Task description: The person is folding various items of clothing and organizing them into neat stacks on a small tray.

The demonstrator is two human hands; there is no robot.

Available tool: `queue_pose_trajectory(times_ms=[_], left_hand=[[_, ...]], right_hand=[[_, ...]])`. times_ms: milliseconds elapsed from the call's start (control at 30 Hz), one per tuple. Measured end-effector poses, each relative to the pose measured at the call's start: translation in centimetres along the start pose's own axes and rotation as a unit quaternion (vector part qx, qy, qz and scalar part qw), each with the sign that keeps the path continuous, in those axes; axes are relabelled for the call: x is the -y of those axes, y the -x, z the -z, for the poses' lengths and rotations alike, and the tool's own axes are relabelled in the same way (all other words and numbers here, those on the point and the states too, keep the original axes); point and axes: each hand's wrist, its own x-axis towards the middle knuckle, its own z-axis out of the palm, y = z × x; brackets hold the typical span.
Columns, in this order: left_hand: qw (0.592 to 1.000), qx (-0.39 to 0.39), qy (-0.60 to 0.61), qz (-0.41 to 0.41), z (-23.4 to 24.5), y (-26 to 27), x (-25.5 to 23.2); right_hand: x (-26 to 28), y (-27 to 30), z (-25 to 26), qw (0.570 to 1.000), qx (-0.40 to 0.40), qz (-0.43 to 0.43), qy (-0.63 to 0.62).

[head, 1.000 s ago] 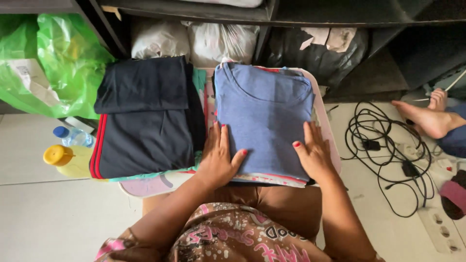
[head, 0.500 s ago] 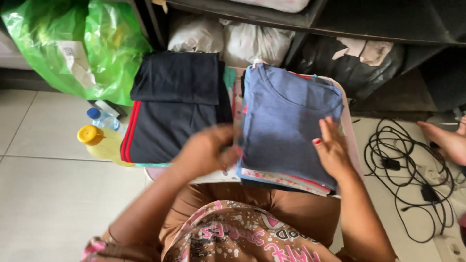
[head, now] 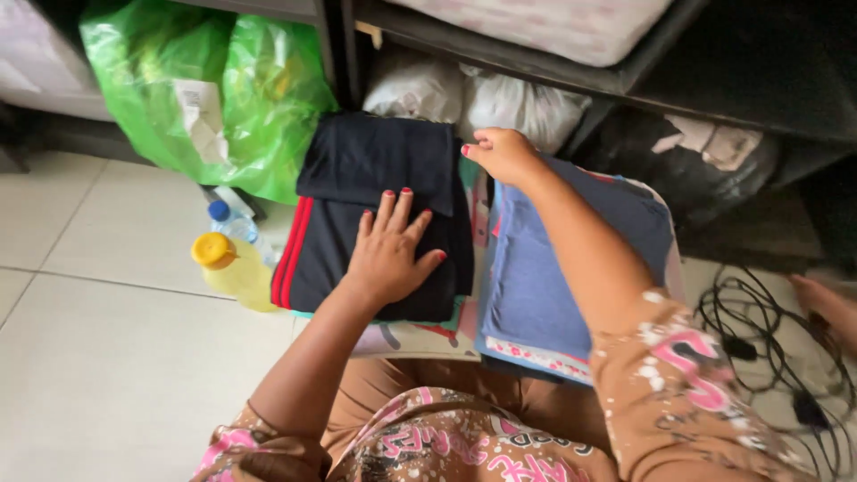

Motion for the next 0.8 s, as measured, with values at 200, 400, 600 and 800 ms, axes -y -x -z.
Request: queue_pose_trajectory(times_ms=[200,400,600,800], left_hand=[[1.0,-0.006,0.015,-0.009,0.1,0.0,0.5],[0.888,-0.379,0.222,-0.134,-3.3,-2.3,3.6],[0.932,-0.328,0.065,-0.136,11.6,-0.4,3.3],[0.937,-0.197,-0.161,-0.239,20.9,2.2,2.1]], right_hand=[[3.0,-6.4,-5.2,0.99,-0.074,-0.068,0.099],[9.3,0.3,-2.1,0.972,-0.212,0.076,-0.064],[13.8,12.8,5.0,0.864,-0.103,0.251,-0.425],[13.4,21.7,12.9,0.81,-0.163,0.335,-0.453]])
